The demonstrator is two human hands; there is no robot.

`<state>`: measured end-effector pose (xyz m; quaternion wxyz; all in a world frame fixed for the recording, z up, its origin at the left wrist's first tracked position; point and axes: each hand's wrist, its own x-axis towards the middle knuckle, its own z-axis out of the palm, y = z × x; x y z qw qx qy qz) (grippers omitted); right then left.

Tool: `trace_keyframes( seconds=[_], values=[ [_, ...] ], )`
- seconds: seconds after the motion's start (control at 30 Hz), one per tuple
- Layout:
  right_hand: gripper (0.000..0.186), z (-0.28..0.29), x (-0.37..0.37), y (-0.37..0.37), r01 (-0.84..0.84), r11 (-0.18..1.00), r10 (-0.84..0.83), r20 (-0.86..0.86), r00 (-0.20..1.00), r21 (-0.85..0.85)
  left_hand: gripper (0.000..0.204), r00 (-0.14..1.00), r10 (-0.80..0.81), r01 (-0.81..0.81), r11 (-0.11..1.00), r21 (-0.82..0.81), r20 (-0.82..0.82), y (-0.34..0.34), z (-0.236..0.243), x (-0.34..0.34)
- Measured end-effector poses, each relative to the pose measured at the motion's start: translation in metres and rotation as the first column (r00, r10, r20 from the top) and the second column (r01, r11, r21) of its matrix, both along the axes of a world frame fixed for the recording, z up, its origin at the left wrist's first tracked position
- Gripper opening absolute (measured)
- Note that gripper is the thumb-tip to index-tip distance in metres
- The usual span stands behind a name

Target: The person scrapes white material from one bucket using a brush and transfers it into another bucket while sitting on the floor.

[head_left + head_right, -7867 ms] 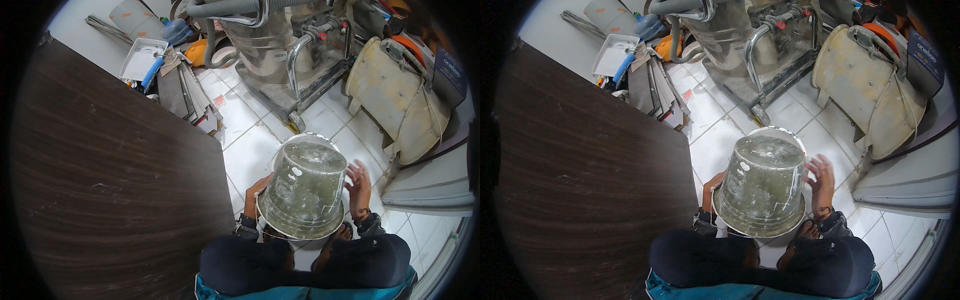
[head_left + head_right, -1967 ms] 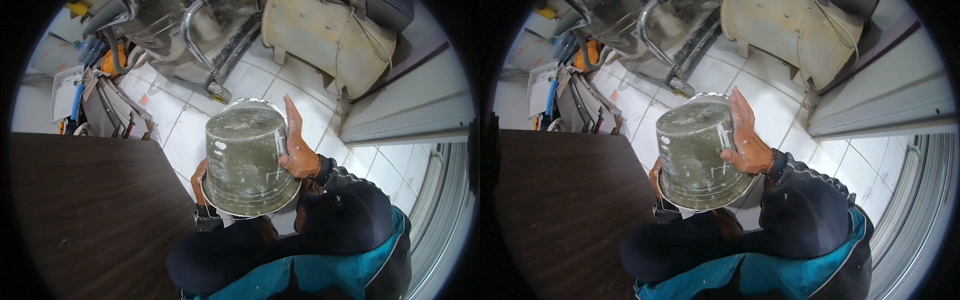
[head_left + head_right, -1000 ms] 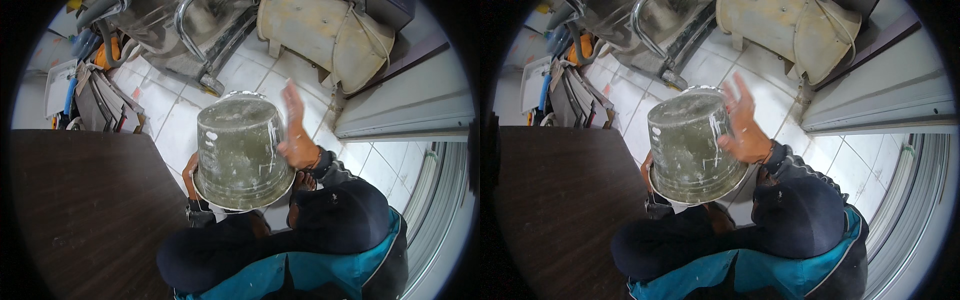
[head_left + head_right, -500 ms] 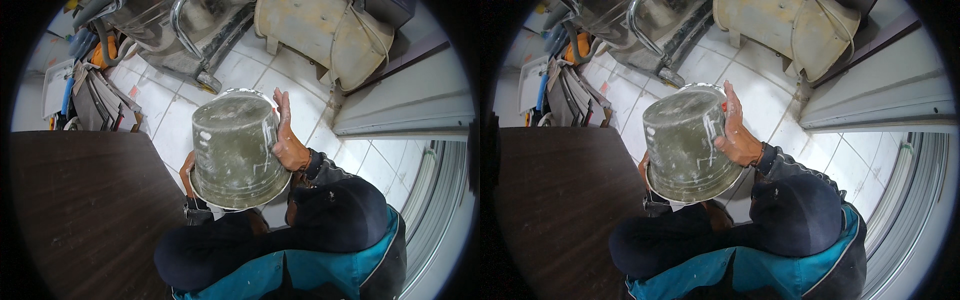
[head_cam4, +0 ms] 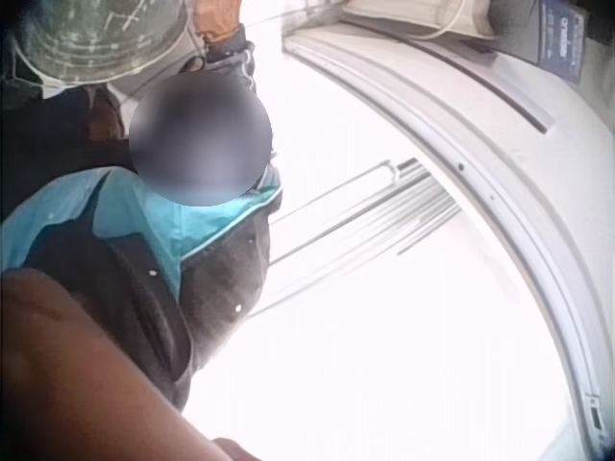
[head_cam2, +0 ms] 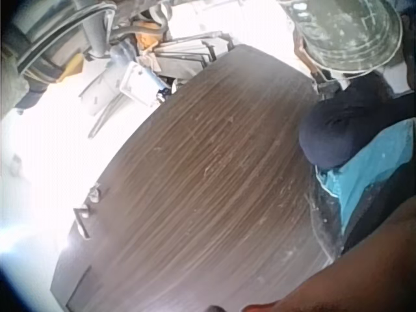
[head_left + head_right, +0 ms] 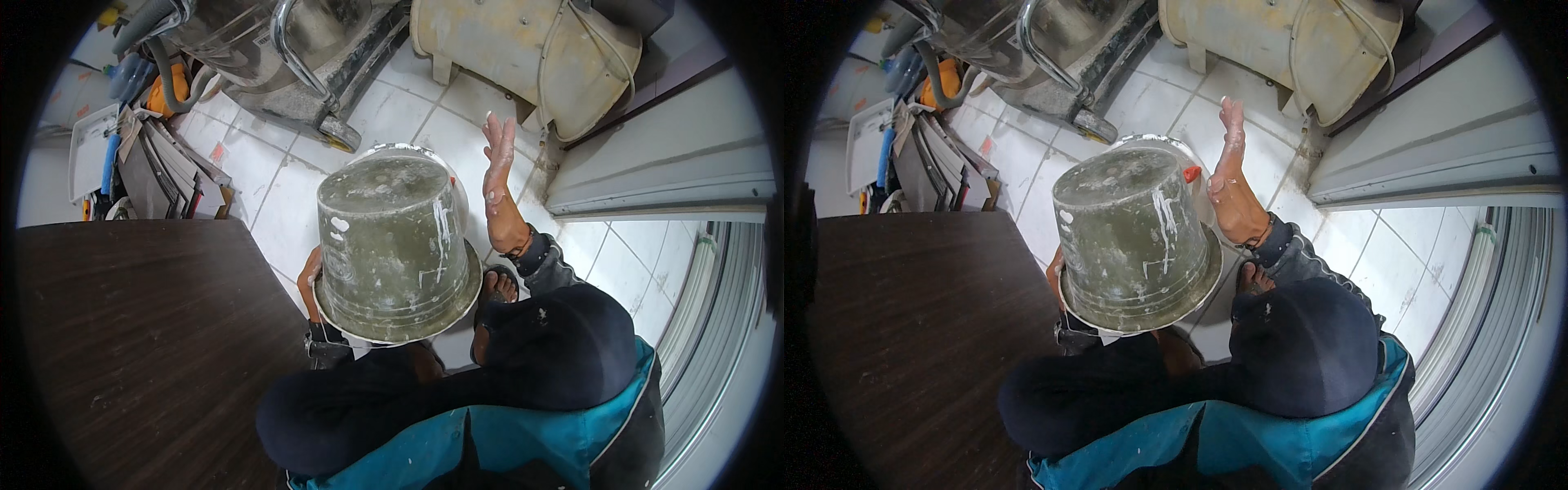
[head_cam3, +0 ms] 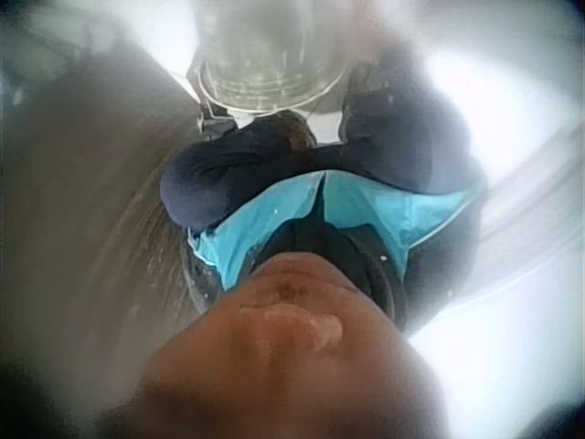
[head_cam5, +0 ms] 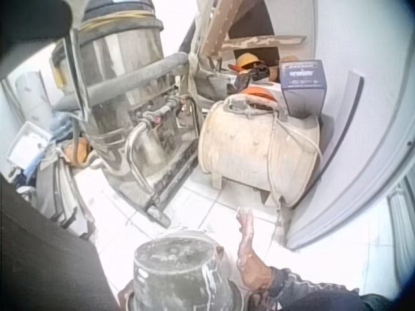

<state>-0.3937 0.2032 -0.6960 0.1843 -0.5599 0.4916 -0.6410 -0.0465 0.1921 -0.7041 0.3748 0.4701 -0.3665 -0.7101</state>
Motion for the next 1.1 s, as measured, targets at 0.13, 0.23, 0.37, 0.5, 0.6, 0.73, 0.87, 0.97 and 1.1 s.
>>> trace_keyframes(
  seconds=[0.13, 0.23, 0.37, 0.5, 0.6, 0.73, 0.87, 0.97, 1.1],
  values=[
    [0.110, 0.047, 0.052, 0.032, -0.237, 0.926, 0.248, 0.002, 0.969, 0.295, 0.033, 1.000, 0.015, -0.015, 1.000, -0.006, 0.006, 0.001, 0.001, 0.008],
    [0.122, 0.043, 0.028, 0.017, -0.089, 0.964, 0.118, -0.104, 0.988, 0.251, 0.032, 1.000, 0.012, -0.012, 1.000, -0.019, 0.013, -0.001, 0.003, 0.008],
    [0.112, 0.031, 0.025, 0.028, -0.077, 0.947, 0.098, -0.053, 0.994, 0.312, 0.032, 1.000, -0.016, 0.016, 1.000, -0.017, -0.002, -0.003, -0.002, -0.003],
    [0.103, 0.047, 0.038, 0.034, -0.250, 0.935, 0.295, -0.163, 0.941, 0.250, 0.032, 1.000, 0.006, -0.006, 1.000, -0.024, 0.006, 0.000, 0.002, 0.005],
    [0.110, 0.039, 0.029, 0.019, -0.165, 0.973, 0.140, 0.154, 0.978, 0.163, 0.032, 1.000, 0.015, -0.015, 0.999, -0.042, 0.011, -0.001, 0.003, 0.006],
    [0.105, 0.032, 0.047, 0.033, -0.252, 0.951, 0.230, 0.133, 0.964, 0.178, 0.032, 1.000, -0.003, 0.002, 0.999, -0.046, -0.011, -0.002, -0.002, -0.007],
    [0.121, 0.027, 0.029, 0.015, -0.096, 0.955, 0.086, 0.050, 0.995, 0.281, 0.032, 1.000, 0.024, -0.023, 0.998, -0.061, 0.015, 0.000, 0.003, 0.004],
    [0.112, 0.026, 0.015, 0.010, 0.001, 0.968, -0.070, 0.263, 0.962, 0.253, 0.032, 1.000, 0.005, -0.006, 0.999, -0.053, -0.019, -0.003, -0.002, -0.009],
    [0.096, 0.030, 0.052, 0.034, -0.286, 0.944, 0.263, 0.151, 0.953, 0.162, 0.033, 1.000, 0.029, -0.029, 0.998, -0.049, -0.001, -0.001, 0.001, 0.000]
  ],
)
